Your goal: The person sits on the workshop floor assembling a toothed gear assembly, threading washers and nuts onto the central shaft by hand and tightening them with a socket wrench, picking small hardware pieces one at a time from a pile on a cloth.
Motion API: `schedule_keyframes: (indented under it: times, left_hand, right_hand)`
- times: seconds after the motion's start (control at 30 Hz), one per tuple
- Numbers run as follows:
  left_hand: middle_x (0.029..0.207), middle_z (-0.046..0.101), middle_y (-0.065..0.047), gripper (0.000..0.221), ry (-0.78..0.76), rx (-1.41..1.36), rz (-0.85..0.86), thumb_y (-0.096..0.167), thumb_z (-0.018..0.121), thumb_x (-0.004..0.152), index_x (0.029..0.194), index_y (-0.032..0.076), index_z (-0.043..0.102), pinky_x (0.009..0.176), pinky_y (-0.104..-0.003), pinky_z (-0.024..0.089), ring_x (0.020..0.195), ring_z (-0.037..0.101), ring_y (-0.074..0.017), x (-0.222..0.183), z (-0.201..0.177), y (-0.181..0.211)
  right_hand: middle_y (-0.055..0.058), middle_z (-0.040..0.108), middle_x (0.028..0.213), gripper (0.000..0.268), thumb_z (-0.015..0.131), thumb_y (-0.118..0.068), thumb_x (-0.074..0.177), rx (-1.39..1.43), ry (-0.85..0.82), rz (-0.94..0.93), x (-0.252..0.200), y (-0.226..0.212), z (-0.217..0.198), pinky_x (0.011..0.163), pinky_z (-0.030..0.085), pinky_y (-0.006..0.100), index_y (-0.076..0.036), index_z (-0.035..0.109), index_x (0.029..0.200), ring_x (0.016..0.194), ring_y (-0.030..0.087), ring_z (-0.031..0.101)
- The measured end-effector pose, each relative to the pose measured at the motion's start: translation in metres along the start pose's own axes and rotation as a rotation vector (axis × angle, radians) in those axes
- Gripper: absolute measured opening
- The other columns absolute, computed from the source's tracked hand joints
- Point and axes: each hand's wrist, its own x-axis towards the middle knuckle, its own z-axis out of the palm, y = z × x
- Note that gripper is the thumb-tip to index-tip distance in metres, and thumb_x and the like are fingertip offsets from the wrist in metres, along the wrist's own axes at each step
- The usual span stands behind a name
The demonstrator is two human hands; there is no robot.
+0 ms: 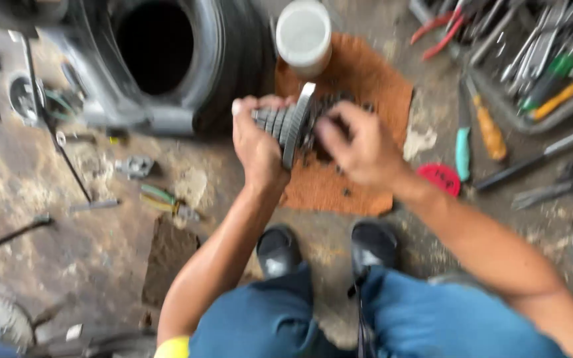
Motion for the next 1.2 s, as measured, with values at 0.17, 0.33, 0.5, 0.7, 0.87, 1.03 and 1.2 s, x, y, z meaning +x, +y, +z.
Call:
schedule_keyframes:
  times: [0.17,0.33,0.5,0.7,0.87,1.03,1.2]
  left_hand:
    - [0.082,0.067,-0.014,0.031,-0.062,0.008,0.034,0.036,0.027,0.112,0.100,0.015,0.045,0.088,-0.042,0.060,0.086,0.074,-0.0291,-0.006,-0.004,-0.003]
    - [0.082,0.066,-0.013,0.030,-0.047,-0.008,0.025,0.034,0.023,0.113,0.102,0.014,0.043,0.090,-0.044,0.059,0.087,0.074,-0.0292,-0.008,-0.025,-0.006]
    - [0.087,0.066,-0.012,0.032,-0.053,-0.094,-0.048,0.037,0.021,0.113,0.102,0.015,0.043,0.091,-0.046,0.059,0.092,0.073,-0.0302,-0.011,-0.045,-0.015]
    - [0.091,0.066,-0.010,0.034,0.000,-0.065,-0.210,0.038,0.016,0.113,0.103,0.018,0.041,0.088,-0.044,0.060,0.094,0.073,-0.0281,-0.017,-0.082,-0.037]
    - [0.085,0.064,-0.012,0.030,0.079,-0.135,-0.187,0.036,0.024,0.113,0.103,0.014,0.042,0.091,-0.042,0.058,0.092,0.072,-0.0295,-0.029,-0.092,-0.041]
    - [0.082,0.064,-0.011,0.032,0.025,-0.042,-0.108,0.037,0.023,0.114,0.100,0.015,0.042,0.091,-0.042,0.058,0.088,0.073,-0.0282,-0.029,-0.094,-0.041]
    - [0.082,0.064,-0.012,0.031,-0.001,-0.076,-0.029,0.034,0.021,0.114,0.101,0.014,0.041,0.090,-0.044,0.058,0.087,0.073,-0.0301,-0.006,-0.093,-0.039]
  right_hand:
    - [0.019,0.065,0.067,0.015,0.065,-0.008,0.097,0.027,-0.056,0.073,-0.008,-0.004,0.014,0.055,0.049,0.040,0.002,0.068,0.086,0.062,0.024,0.063]
    - [0.018,0.068,0.073,0.017,0.075,-0.002,0.089,-0.096,-0.040,0.000,-0.017,-0.008,0.029,0.057,0.053,0.038,-0.001,0.068,0.105,0.062,0.028,0.069]
    - [0.013,0.068,0.071,0.009,0.062,-0.003,0.101,-0.114,0.001,-0.100,-0.025,-0.010,0.039,0.049,0.050,0.029,-0.002,0.070,0.104,0.054,0.021,0.063]
    - [0.017,0.063,0.097,0.026,0.070,0.014,0.085,-0.262,0.038,-0.428,-0.043,0.023,0.065,0.082,0.061,0.045,0.004,0.061,0.109,0.090,0.035,0.068]
    - [0.016,0.065,0.093,0.016,0.062,-0.010,0.097,-0.125,-0.001,-0.130,-0.068,0.059,0.084,0.085,0.058,0.047,0.002,0.065,0.108,0.091,0.032,0.068]
    - [0.020,0.070,0.081,0.035,0.048,-0.021,0.109,0.395,-0.111,0.473,-0.065,0.059,0.092,0.063,0.061,0.035,0.005,0.069,0.099,0.074,0.026,0.070]
    - [0.023,0.070,0.091,0.020,0.072,0.004,0.088,-0.240,-0.132,-0.050,-0.032,0.028,0.076,0.065,0.061,0.042,0.006,0.066,0.108,0.081,0.036,0.073]
